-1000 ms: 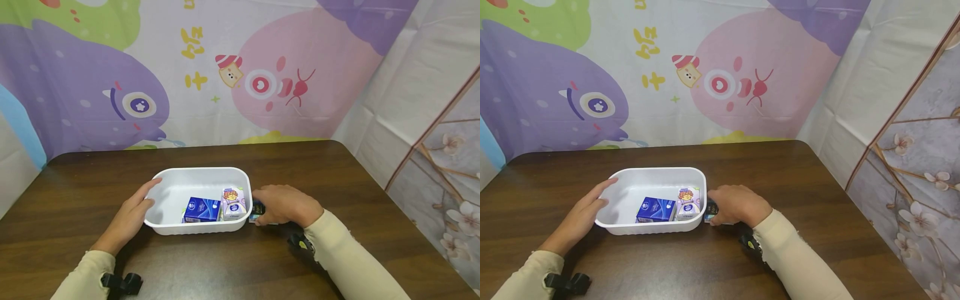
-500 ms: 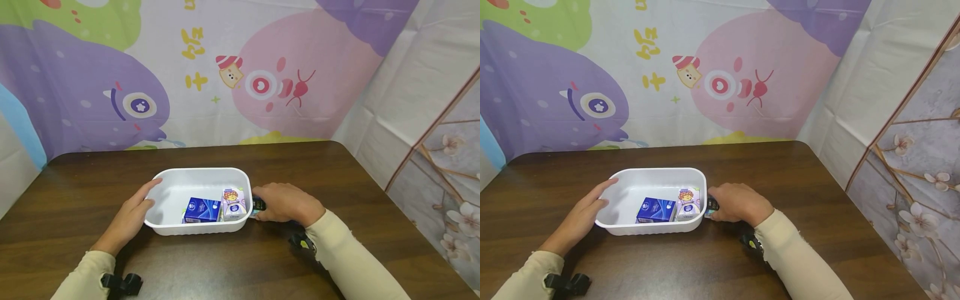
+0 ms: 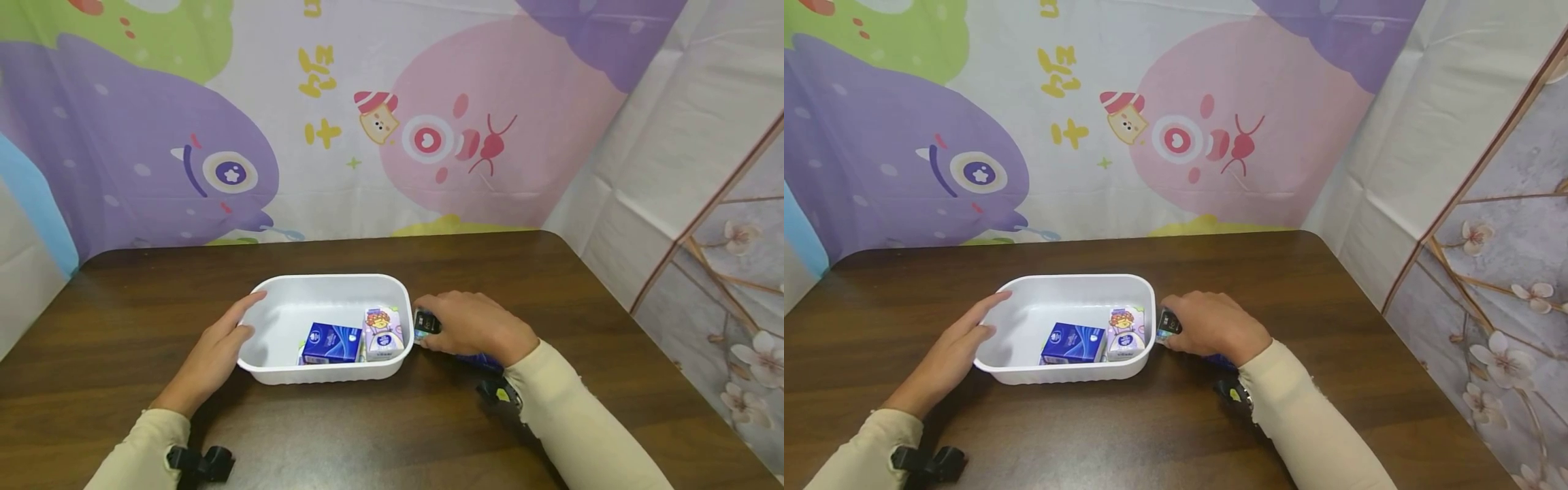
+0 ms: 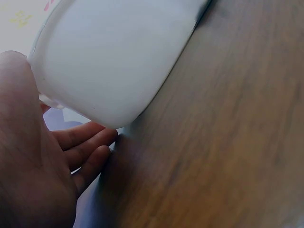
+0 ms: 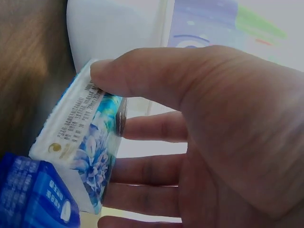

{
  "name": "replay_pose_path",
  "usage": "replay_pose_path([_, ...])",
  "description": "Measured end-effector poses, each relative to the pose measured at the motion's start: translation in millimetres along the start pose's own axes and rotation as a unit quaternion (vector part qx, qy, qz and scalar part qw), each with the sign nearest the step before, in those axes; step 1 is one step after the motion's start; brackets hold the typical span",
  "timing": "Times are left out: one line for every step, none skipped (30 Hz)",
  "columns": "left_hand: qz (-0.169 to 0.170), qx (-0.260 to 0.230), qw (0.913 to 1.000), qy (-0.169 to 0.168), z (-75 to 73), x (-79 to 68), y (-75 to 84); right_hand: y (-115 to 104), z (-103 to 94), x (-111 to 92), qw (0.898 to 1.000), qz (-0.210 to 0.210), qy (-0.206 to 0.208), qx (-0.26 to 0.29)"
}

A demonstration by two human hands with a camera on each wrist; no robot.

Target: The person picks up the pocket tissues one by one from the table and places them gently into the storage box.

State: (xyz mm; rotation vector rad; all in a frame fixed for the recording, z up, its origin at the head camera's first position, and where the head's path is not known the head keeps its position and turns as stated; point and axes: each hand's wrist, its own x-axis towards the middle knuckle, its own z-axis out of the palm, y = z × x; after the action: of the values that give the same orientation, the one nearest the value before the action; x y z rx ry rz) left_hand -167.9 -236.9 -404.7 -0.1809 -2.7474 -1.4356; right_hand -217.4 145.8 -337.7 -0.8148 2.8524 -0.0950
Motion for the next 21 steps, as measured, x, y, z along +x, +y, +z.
replay_pose_path([0.001, 0.0, 1.0, 0.0, 0.1, -0.1, 0.1, 1, -0.2, 0, 1.0, -0.001, 0.004, -0.004])
replay_pose_path([0.001, 0.0, 1.0, 0.001, 0.1, -0.2, 0.2, 2, -0.4, 0, 1.0, -0.004, 0.008, -0.006])
replay_pose_path([0.001, 0.0, 1.0, 0.001, 0.1, -0.4, 0.5, 3, -1.0, 0, 1.0, -0.005, 0.011, -0.007])
replay_pose_path([0.0, 0.001, 1.0, 0.001, 0.2, -0.4, 0.7, 4, -1.5, -1, 1.0, -0.006, 0.013, -0.007])
replay_pose_path([-0.001, 0.001, 1.0, 0.0, 0.2, -0.5, 1.0, 4, -2.0, -1, 1.0, -0.007, 0.016, -0.008])
replay_pose_path([-0.003, 0.001, 1.0, 0.0, 0.3, -0.6, 1.3, 5, -2.5, -1, 1.0, -0.008, 0.02, -0.009])
replay_pose_path([-0.005, 0.001, 1.0, -0.001, 0.4, -0.7, 1.5, 6, -3.2, -1, 1.0, -0.009, 0.023, -0.01])
replay_pose_path([-0.006, 0.0, 1.0, -0.002, 0.5, -0.6, 1.5, 6, -4.0, -2, 1.0, -0.009, 0.026, -0.008])
replay_pose_path([-0.007, 0.0, 1.0, -0.002, 0.7, -0.5, 1.5, 6, -4.9, -2, 1.0, -0.008, 0.03, -0.007])
replay_pose_path([-0.008, -0.001, 1.0, -0.003, 0.9, -0.4, 1.4, 7, -5.3, -2, 0.999, -0.008, 0.034, -0.005])
replay_pose_path([-0.008, -0.002, 1.0, -0.003, 0.9, -0.4, 1.3, 8, -5.7, -2, 0.999, -0.007, 0.039, -0.002])
replay_pose_path([-0.007, -0.003, 1.0, -0.002, 0.9, -0.4, 1.1, 9, -6.1, -2, 0.999, -0.005, 0.044, 0.001])
replay_pose_path([-0.006, -0.003, 1.0, -0.002, 1.0, -0.3, 0.8, 9, -6.5, -2, 0.999, -0.003, 0.049, 0.005])
replay_pose_path([-0.006, -0.003, 1.0, -0.001, 1.0, -0.2, 0.6, 10, -6.9, -2, 0.998, -0.001, 0.055, 0.01])
replay_pose_path([-0.006, -0.003, 1.0, 0.0, 0.9, -0.2, 0.5, 11, -7.0, -2, 0.998, -0.001, 0.061, 0.013])
replay_pose_path([-0.005, -0.002, 1.0, 0.001, 0.8, -0.1, 0.5, 11, -7.1, -1, 0.998, 0.0, 0.068, 0.015])
replay_pose_path([-0.005, -0.001, 1.0, 0.001, 0.8, 0.0, 0.4, 11, -7.4, -1, 0.997, 0.0, 0.075, 0.015])
replay_pose_path([-0.006, -0.001, 1.0, 0.001, 0.7, 0.1, 0.5, 12, -7.7, -1, 0.996, -0.002, 0.083, 0.015])
replay_pose_path([-0.006, -0.001, 1.0, 0.001, 0.5, 0.1, 0.6, 12, -7.9, -1, 0.996, -0.003, 0.09, 0.014])
replay_pose_path([-0.006, -0.001, 1.0, 0.001, 0.3, 0.1, 0.7, 12, -8.1, -1, 0.995, -0.004, 0.097, 0.012])
replay_pose_path([-0.006, -0.001, 1.0, 0.001, 0.2, 0.1, 0.9, 12, -8.4, -1, 0.995, -0.006, 0.103, 0.011])
